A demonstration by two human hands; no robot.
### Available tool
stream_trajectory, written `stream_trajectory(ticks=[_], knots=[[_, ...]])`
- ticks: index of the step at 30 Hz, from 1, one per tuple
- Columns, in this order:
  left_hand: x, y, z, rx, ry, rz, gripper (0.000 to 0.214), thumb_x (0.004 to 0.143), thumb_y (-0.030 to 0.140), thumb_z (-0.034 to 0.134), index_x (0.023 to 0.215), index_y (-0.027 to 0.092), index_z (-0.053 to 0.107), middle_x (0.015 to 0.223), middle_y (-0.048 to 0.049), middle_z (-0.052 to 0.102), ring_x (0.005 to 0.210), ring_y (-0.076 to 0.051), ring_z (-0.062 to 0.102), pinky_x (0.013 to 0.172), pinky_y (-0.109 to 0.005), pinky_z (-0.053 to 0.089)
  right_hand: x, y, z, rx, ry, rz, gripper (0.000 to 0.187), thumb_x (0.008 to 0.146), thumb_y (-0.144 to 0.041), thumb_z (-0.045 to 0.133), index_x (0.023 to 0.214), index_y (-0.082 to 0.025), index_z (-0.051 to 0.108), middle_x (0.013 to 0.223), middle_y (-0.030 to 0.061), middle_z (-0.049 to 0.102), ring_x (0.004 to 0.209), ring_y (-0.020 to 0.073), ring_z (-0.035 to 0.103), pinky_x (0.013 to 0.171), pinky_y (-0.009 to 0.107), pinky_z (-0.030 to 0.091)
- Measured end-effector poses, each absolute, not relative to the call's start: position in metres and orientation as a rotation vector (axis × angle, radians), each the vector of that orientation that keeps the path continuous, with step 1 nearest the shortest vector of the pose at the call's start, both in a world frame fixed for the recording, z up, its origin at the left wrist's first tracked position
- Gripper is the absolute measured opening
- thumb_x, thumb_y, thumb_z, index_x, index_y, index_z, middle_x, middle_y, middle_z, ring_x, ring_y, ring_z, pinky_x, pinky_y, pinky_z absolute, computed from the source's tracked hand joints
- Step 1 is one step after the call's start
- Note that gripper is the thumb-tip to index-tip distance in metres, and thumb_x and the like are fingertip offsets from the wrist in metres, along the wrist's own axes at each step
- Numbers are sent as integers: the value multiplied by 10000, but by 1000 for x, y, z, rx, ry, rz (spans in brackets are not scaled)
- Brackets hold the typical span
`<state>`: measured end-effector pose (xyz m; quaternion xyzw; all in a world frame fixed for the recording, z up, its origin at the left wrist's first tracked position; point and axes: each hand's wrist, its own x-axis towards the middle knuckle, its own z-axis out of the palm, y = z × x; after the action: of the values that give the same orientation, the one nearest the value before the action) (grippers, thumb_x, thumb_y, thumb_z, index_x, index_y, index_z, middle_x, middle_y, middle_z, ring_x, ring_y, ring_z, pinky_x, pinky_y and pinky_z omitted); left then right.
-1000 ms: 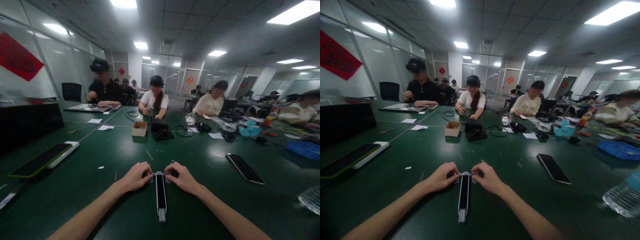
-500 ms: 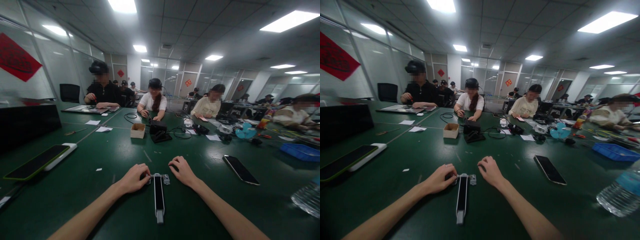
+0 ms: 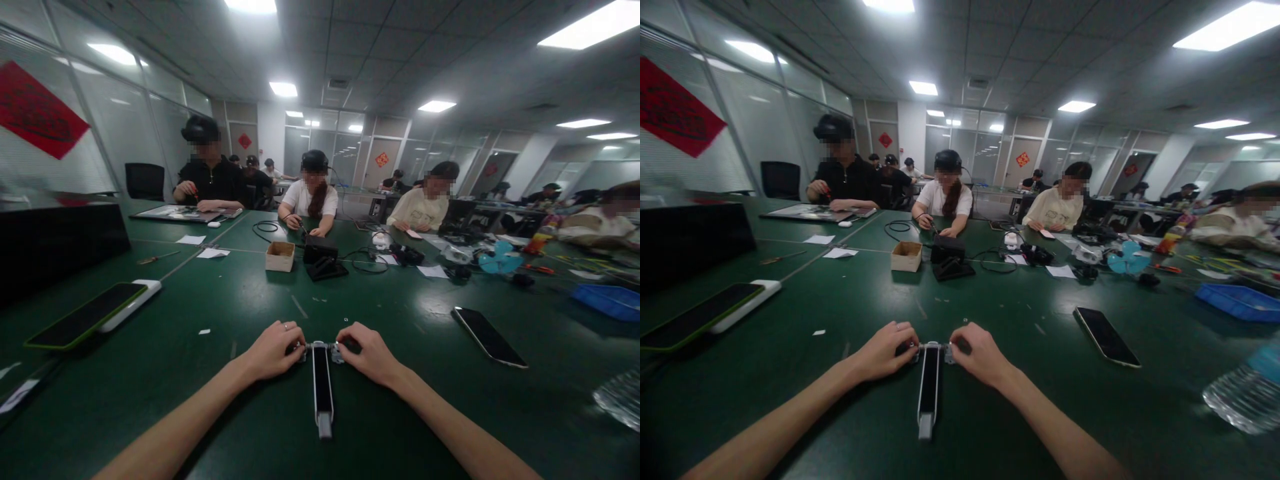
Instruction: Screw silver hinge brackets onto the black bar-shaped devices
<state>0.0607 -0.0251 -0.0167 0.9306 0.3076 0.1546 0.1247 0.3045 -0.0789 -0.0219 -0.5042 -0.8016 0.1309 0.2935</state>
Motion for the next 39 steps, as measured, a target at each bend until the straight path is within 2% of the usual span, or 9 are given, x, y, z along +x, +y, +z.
stream_trajectory(ticks=[17, 39], knots=[[60, -24, -19, 2719, 896, 454, 118, 868, 238, 486, 898, 183, 587, 883, -23, 589, 775, -157, 533, 713, -285, 384, 301, -80, -26, -1379, -2043, 530, 94, 816, -222, 589, 884, -180, 638, 847, 15, 626, 753, 140, 571, 670, 267, 467], [60, -25, -16, 2709, 903, 415, 121, 870, 248, 490, 902, 183, 587, 897, -27, 590, 775, -161, 535, 708, -281, 397, 301, -82, -19, -1428, -2113, 515, 116, 877, -238, 535, 908, -201, 641, 891, 26, 623, 815, 161, 545, 710, 300, 458]])
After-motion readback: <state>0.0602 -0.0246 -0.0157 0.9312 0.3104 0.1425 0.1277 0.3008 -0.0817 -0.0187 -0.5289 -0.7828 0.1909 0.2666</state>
